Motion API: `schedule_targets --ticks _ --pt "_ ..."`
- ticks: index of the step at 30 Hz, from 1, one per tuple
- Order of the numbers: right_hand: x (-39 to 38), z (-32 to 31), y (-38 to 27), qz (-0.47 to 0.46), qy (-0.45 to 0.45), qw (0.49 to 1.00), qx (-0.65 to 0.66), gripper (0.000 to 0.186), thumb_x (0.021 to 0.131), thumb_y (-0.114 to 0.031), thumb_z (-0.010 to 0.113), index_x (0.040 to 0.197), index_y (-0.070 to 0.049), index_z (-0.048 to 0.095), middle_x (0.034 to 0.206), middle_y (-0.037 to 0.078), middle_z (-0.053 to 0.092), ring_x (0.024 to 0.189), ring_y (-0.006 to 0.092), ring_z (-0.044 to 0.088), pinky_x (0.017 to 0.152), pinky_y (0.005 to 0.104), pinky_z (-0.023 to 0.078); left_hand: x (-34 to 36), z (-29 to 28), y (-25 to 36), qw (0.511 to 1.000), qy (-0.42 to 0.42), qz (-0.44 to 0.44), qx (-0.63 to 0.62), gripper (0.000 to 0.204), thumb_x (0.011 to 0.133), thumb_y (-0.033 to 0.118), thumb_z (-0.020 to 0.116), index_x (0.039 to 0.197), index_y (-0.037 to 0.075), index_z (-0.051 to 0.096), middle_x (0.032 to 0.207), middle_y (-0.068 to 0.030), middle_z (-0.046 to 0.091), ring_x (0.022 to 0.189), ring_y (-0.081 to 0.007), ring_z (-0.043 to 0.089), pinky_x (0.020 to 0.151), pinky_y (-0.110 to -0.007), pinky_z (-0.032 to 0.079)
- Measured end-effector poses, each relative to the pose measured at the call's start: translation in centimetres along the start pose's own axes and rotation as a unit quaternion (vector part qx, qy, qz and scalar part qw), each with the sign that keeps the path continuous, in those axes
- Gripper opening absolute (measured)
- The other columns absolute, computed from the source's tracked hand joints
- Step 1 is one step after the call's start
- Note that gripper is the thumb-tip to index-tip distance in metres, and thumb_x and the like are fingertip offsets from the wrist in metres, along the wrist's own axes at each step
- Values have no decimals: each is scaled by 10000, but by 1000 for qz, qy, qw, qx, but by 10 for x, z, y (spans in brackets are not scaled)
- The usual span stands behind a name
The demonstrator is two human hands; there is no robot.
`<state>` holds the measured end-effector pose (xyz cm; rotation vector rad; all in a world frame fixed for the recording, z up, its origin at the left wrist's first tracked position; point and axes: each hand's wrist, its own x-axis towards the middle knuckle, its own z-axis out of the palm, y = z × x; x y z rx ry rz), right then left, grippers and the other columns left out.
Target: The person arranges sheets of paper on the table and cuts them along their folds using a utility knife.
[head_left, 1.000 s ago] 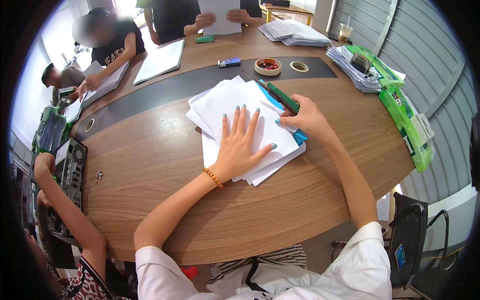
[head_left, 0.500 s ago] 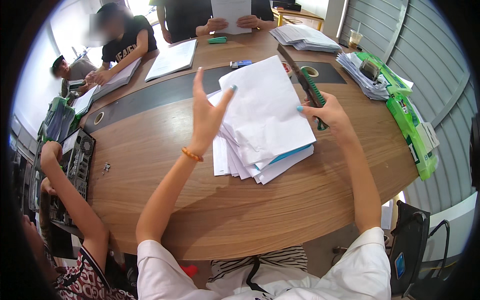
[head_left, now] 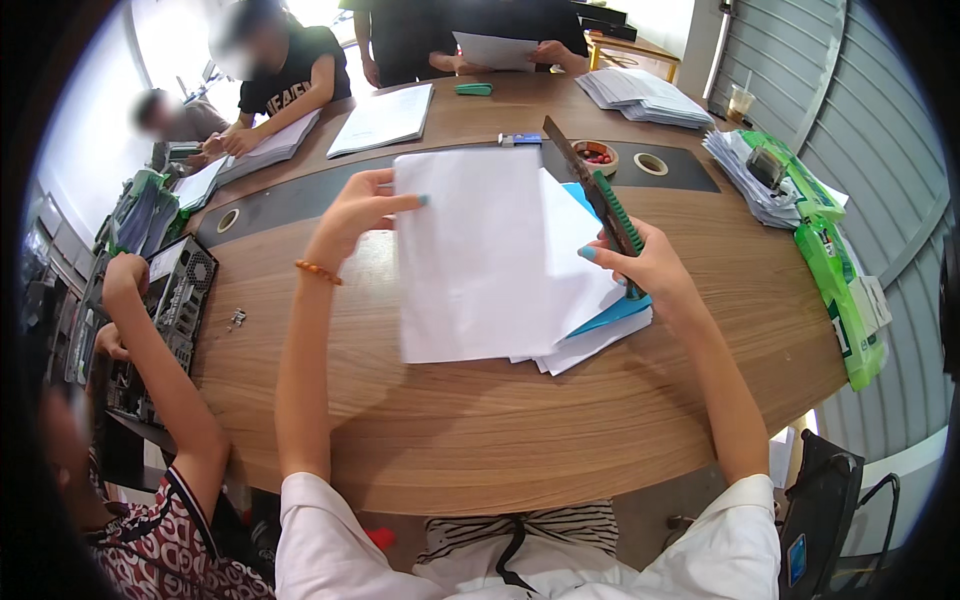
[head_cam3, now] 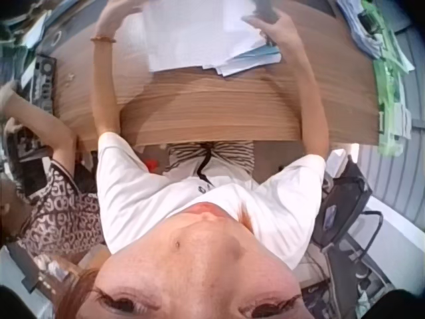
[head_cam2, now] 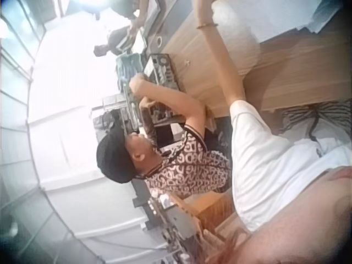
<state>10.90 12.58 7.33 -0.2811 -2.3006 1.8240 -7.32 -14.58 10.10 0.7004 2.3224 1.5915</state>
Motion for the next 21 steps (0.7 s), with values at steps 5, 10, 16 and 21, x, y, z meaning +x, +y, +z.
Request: schedule_targets --ticks 5,10,16,21 --pt "11 -12 16 -34 23 999 -11 271 719 -218 727 859 -43 574 723 24 575 636 94 531 508 218 392 -12 -69 -38 987 6 -96 132 354 706 153 703 1002 -21 613 866 -88 651 744 -153 628 671 -279 530" --pt "20 -21 25 -23 35 999 -1 237 734 -180 726 847 -41 572 674 12 537 538 46 462 459 178 356 -19 -91 -79 971 -35 -181 152 354 704 171 705 975 -37 613 862 -99 649 717 -176 640 631 -282 542" --pt "28 -38 26 -36 99 991 -89 223 719 -162 717 847 -43 578 687 12 566 572 86 546 482 221 413 -19 -93 -38 861 -23 -281 423 363 733 260 700 923 -43 638 774 -98 638 650 -148 627 528 -250 528" --pt "26 -32 30 -133 142 961 -197 248 693 -159 732 833 -42 564 716 43 612 586 105 567 520 274 453 0 -28 -17 983 -31 -7 182 320 794 306 639 802 -13 663 638 -83 629 520 -109 594 438 -205 448"
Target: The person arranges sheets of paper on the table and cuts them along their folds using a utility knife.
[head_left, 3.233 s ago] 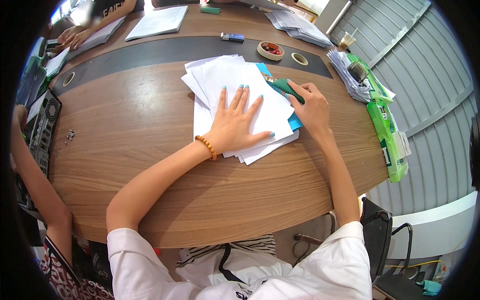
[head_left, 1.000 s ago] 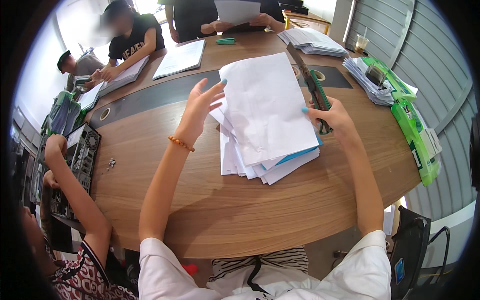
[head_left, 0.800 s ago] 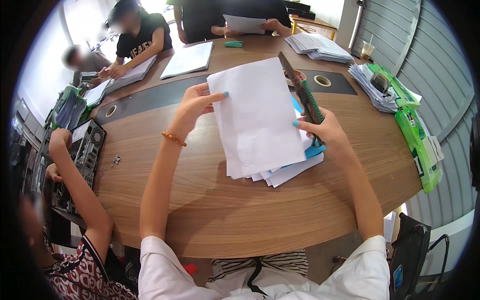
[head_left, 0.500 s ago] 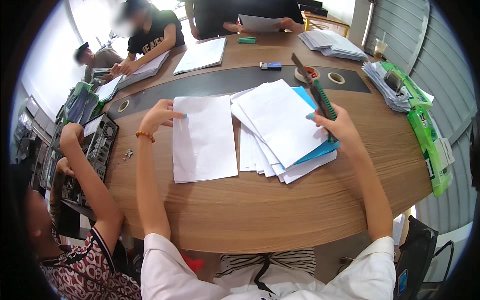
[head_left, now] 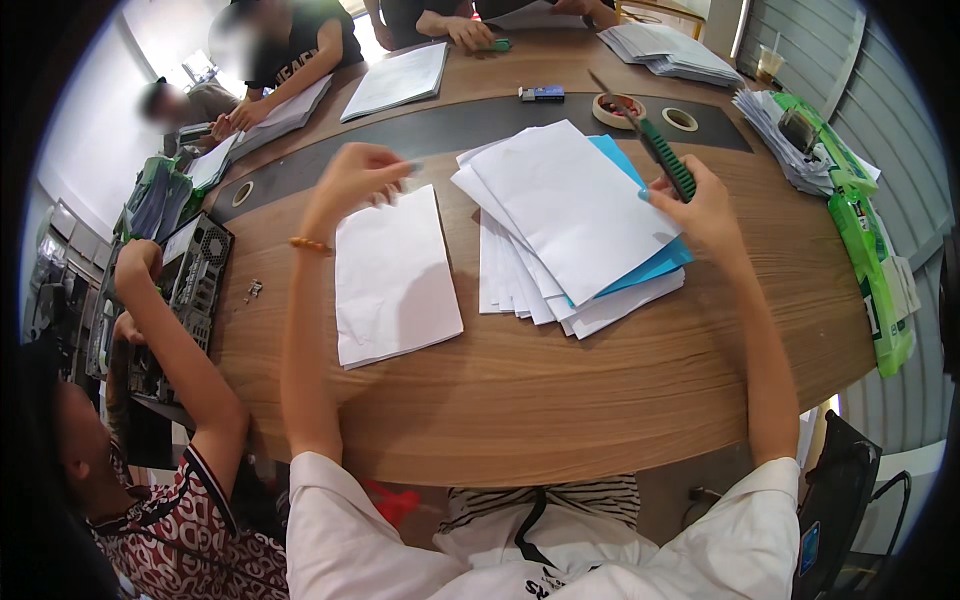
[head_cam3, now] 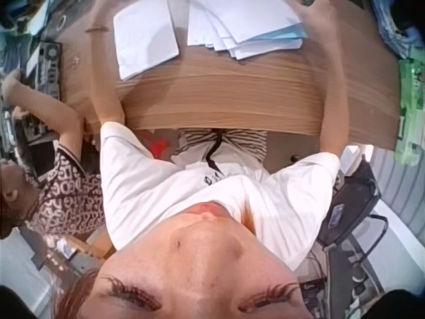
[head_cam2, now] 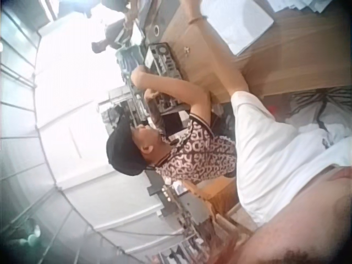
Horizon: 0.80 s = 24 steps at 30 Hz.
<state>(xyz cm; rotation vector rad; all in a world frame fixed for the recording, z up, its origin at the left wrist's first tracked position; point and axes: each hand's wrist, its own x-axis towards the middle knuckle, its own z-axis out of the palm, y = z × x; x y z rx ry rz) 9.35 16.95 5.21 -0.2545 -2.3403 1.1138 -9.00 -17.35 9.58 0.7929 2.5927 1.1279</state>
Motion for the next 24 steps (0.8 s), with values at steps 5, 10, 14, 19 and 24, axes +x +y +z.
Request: schedule_targets --ticks 5,10,14,19,24 --pt "-12 9 -16 -24 -25 998 -49 283 698 -162 723 869 -34 537 766 60 640 644 154 589 584 299 463 4 88 30 999 -23 -16 -21 443 820 400 614 680 -18 656 515 -40 568 357 -71 486 309 -187 324" --pt "-17 14 -23 -33 -41 996 -67 289 706 -156 712 890 -30 529 771 62 642 636 175 590 581 310 459 2 102 35 999 -17 -25 -42 391 767 360 666 694 -24 679 504 -33 564 346 -54 426 321 -181 294" --pt "-15 18 -16 -29 -46 996 -68 287 707 -150 709 894 -24 529 764 73 643 636 186 593 586 316 460 4 108 24 997 -9 -10 -75 337 750 318 672 712 -17 682 536 -23 571 360 -47 414 334 -173 282" --pt "-18 14 -31 -26 -50 998 -34 337 714 -215 731 897 -15 531 785 85 653 657 159 605 591 285 472 1 97 35 967 2 -22 -254 212 749 229 660 724 20 631 617 -12 561 401 -34 419 361 -153 260" --pt "-34 28 -53 -44 -68 989 121 394 694 -250 766 897 -11 527 865 110 661 762 139 636 661 259 511 -15 91 68 917 31 16 -397 129 827 169 582 807 41 571 693 -60 600 582 -115 622 452 -161 421"
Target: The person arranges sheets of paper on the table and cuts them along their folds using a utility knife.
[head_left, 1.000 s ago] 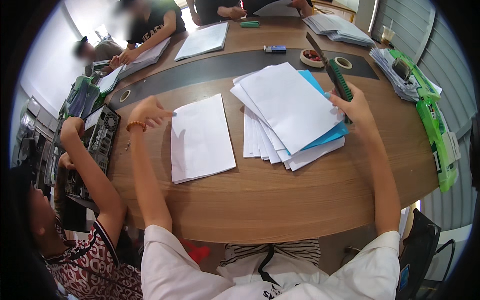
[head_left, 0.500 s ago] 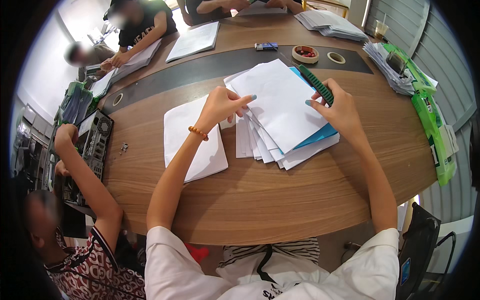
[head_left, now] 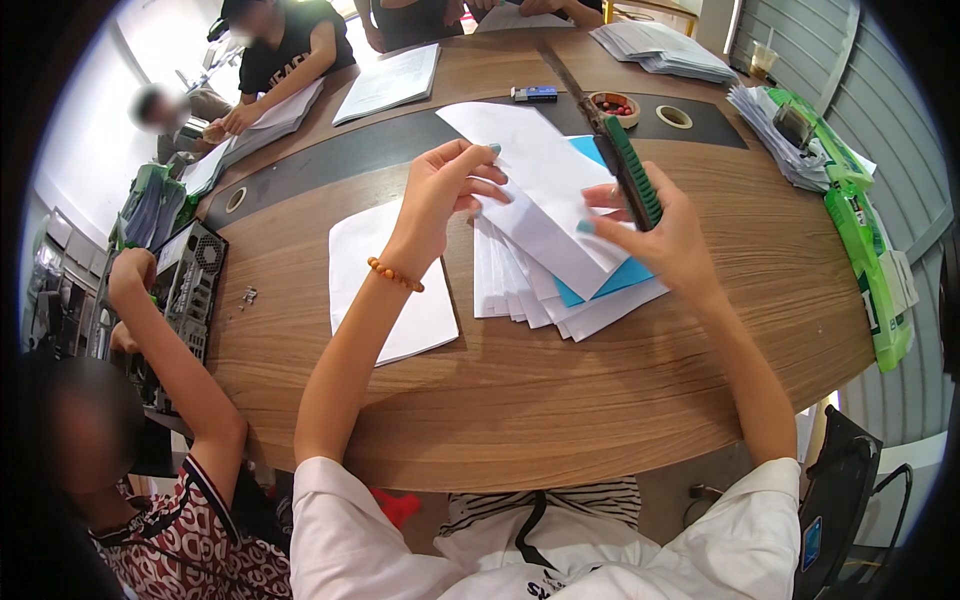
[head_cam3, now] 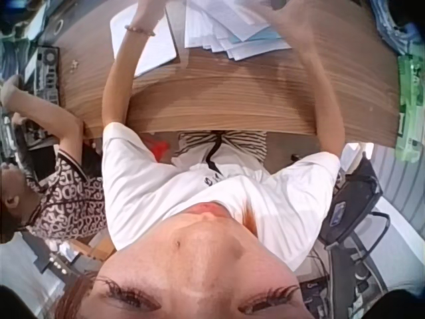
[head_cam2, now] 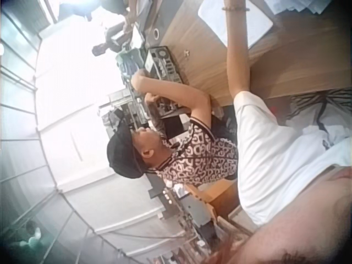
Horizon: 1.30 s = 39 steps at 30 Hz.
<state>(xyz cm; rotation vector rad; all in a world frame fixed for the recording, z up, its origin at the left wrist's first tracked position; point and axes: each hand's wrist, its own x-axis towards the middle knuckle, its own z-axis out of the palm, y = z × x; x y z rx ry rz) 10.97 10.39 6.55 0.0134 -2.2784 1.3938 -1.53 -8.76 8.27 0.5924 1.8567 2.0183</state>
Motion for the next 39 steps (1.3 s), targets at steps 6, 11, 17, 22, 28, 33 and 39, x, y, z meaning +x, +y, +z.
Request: schedule_targets --ticks 6,11,17,22,28,33,39 --pt "-16 16 -18 -64 37 996 49 373 674 -101 757 938 5 516 905 108 656 802 124 635 721 264 520 -15 19 9 996 -24 46 -71 153 853 154 550 892 7 564 795 -111 645 803 -216 663 691 -248 541" --pt "-18 6 -28 19 96 990 105 289 704 -36 698 924 -1 514 901 102 640 772 129 615 691 267 515 -30 30 23 980 -55 189 -41 153 882 125 511 924 -7 575 921 -151 647 895 -236 641 808 -313 512" --pt "2 -13 -2 169 101 913 358 276 678 16 686 903 9 526 874 101 598 773 150 601 684 283 508 -22 34 5 861 -1 418 290 277 818 142 610 1054 8 558 1062 -162 584 1020 -308 544 884 -340 432" --pt "13 -12 36 205 6 962 179 262 748 -102 692 924 3 530 862 80 586 754 135 601 571 260 485 -8 25 -58 797 -86 248 544 623 853 471 488 1351 122 353 1396 -262 257 1323 -393 185 1082 -448 142" --pt "12 -59 2 105 49 968 -223 310 865 -347 562 924 -42 558 608 54 571 647 106 600 510 276 409 2 7 -64 765 -98 178 611 630 831 475 503 1342 125 386 1407 -275 218 1335 -372 172 1082 -475 104" --pt "-48 -73 11 -55 28 957 -283 262 799 -250 627 975 -60 587 644 104 533 561 204 556 484 320 412 -4 19 -61 764 -93 243 590 637 843 442 501 1362 111 339 1414 -248 228 1331 -359 191 1085 -473 110" --pt "-108 -73 1 -107 12 909 -403 354 713 -187 705 1050 -123 616 718 75 547 582 206 554 488 310 438 -8 31 -82 781 -87 234 572 655 863 423 473 1377 65 282 1422 -223 230 1339 -328 182 1093 -448 92"
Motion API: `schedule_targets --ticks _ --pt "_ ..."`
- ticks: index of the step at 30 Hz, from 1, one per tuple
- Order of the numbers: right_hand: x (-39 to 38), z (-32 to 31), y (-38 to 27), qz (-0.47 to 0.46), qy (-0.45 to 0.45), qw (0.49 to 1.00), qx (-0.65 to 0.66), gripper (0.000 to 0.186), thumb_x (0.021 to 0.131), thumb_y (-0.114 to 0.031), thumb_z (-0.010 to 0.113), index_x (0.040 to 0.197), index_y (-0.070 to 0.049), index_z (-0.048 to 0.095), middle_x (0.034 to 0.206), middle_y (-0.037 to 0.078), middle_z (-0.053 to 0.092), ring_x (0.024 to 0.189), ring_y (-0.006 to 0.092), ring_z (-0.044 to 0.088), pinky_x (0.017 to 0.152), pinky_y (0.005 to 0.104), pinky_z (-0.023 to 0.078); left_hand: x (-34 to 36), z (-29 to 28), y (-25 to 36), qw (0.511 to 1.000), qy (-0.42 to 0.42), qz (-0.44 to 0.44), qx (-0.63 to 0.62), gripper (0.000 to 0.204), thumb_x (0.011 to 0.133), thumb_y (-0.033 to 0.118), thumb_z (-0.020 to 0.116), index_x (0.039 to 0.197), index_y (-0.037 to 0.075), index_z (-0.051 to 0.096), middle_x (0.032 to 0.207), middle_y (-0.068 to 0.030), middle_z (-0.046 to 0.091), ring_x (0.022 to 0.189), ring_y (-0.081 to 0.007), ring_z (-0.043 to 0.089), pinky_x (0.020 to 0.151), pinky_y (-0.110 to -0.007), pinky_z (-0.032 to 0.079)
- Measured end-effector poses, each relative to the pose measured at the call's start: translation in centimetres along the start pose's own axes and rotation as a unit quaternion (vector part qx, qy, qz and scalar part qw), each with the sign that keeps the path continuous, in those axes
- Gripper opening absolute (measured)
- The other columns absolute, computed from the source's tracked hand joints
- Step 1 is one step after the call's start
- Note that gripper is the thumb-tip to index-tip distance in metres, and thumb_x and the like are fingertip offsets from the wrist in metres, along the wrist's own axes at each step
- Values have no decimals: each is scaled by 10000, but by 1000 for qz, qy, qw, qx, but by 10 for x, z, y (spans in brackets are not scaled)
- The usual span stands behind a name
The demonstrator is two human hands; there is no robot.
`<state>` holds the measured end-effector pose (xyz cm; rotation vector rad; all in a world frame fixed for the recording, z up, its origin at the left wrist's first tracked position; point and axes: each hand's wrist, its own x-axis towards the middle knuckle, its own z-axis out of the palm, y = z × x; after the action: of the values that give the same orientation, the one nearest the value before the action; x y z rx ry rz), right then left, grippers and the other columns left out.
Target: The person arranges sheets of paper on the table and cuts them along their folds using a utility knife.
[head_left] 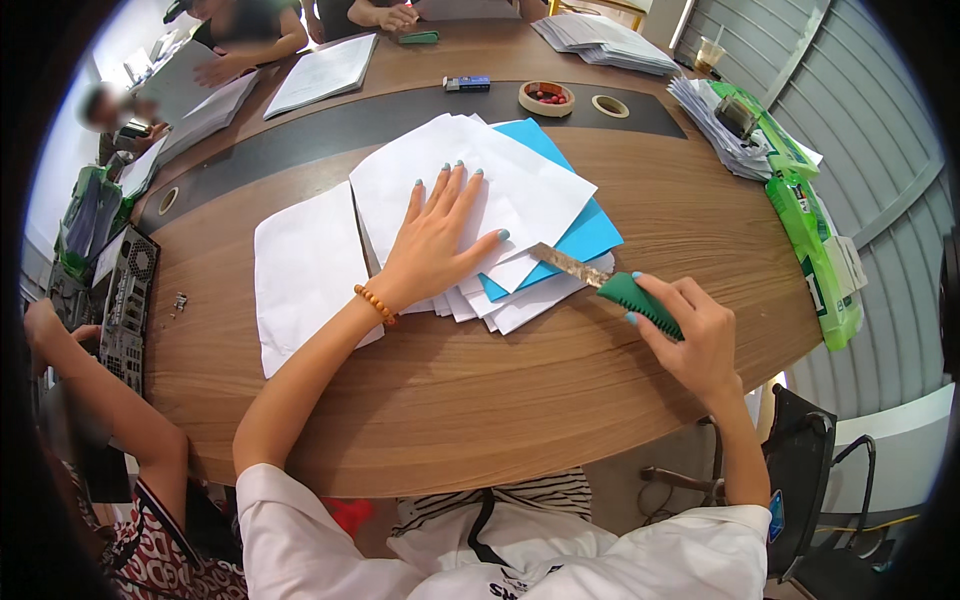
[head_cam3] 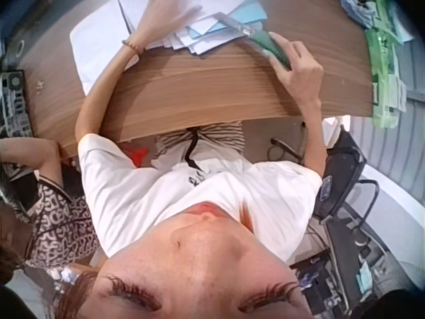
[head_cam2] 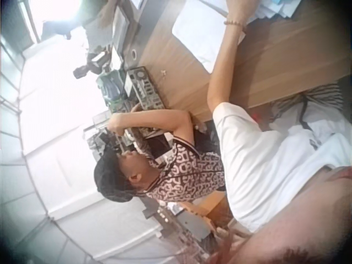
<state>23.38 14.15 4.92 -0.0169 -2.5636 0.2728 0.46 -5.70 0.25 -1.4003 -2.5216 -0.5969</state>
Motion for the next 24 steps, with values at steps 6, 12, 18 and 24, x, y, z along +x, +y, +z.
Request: schedule_targets --ticks 6,12,18,24 --pt "-9 0 -5 -45 29 997 -57 386 679 -192 731 1050 -147 634 736 39 549 588 178 551 479 290 434 -2 9 -3 1000 16 7 12 676 856 474 458 1354 41 311 1413 -216 252 1338 -327 186 1090 -448 89" --pt "-5 9 -6 -57 42 996 -62 380 679 -194 731 1044 -146 636 734 36 544 585 169 546 478 285 429 -2 10 -3 999 36 17 -4 691 853 512 445 1337 32 336 1400 -226 273 1334 -334 197 1085 -461 91" --pt "-4 9 -10 -44 39 996 -64 371 678 -186 730 1035 -138 640 722 37 541 583 167 543 478 286 428 -2 8 -4 999 31 5 -23 683 857 502 440 1337 28 334 1398 -233 271 1333 -336 197 1085 -463 90" --pt "-6 5 -10 -43 39 996 -72 373 675 -179 731 1033 -129 640 726 39 547 593 164 552 482 284 432 -3 11 -6 999 43 15 -7 688 857 506 437 1335 23 334 1396 -237 271 1330 -343 203 1082 -467 94"
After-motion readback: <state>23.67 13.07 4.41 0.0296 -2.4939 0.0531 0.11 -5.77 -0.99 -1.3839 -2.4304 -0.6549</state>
